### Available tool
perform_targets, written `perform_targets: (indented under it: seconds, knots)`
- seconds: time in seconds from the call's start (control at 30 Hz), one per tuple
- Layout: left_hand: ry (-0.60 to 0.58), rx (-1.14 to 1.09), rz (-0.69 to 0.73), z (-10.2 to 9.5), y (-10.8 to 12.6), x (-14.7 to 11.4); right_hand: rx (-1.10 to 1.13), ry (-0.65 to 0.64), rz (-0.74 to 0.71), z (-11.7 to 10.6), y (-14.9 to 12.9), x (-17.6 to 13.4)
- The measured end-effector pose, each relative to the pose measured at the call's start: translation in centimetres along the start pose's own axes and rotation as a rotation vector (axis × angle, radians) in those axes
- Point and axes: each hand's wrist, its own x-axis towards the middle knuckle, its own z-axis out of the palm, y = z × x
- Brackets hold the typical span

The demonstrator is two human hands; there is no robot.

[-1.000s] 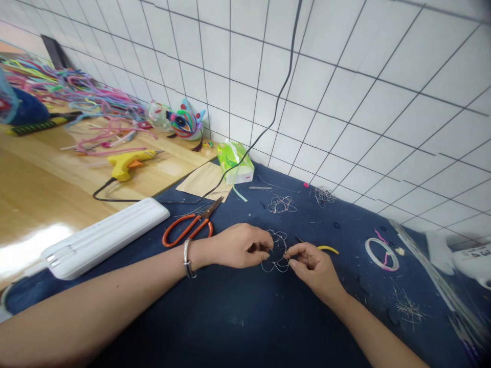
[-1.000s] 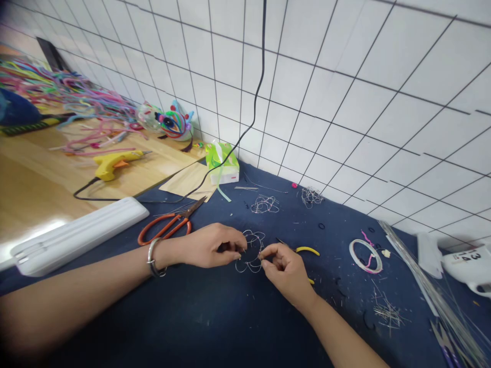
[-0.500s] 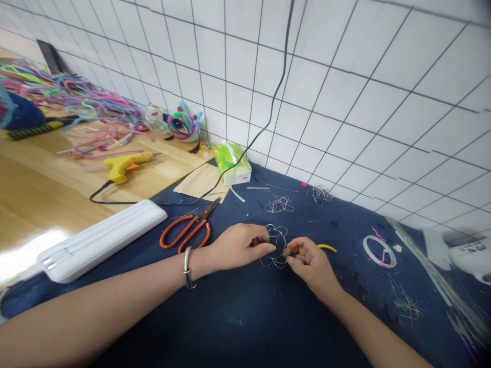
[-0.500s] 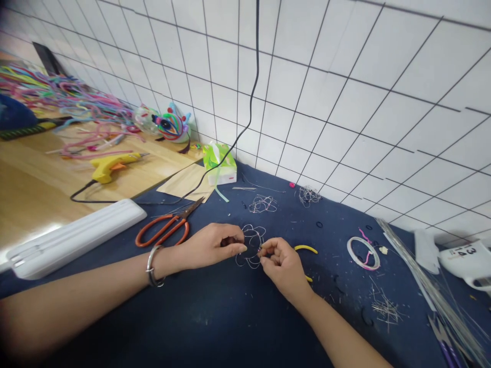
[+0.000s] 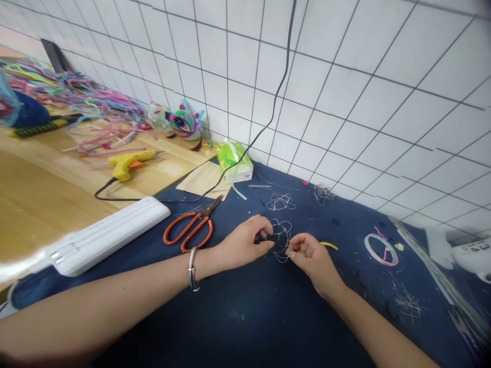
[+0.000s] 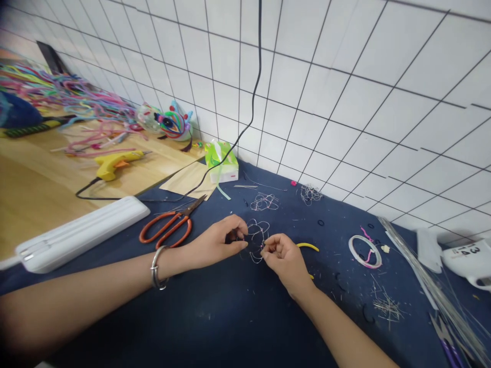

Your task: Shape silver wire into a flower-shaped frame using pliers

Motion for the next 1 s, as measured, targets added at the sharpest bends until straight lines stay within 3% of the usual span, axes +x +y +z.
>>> perform_targets:
  seconds: [0.2, 0.53, 0.87, 1.0]
  knots:
    - [-0.096, -0.216, -0.058, -0.2, -0.6, 0.3, 0.064, 0.017, 0.098, -0.3, -0.5, 0.0]
    - [0.04, -0.307, -0.052, -0.8, -0.3, 0.6, 0.126, -0.02, 0.146, -1.0, -0.4, 0.3]
    - [-0.012, -0.594, -0.128, -0.9, -1.0, 0.7, 0.108, -0.004, 0.137, -1.0, -0.4, 0.1]
    - [0.026, -0.491, -0.101, -1.6, -0.5, 0.5, 0.042, 0.013, 0.133, -0.9, -0.2, 0.1]
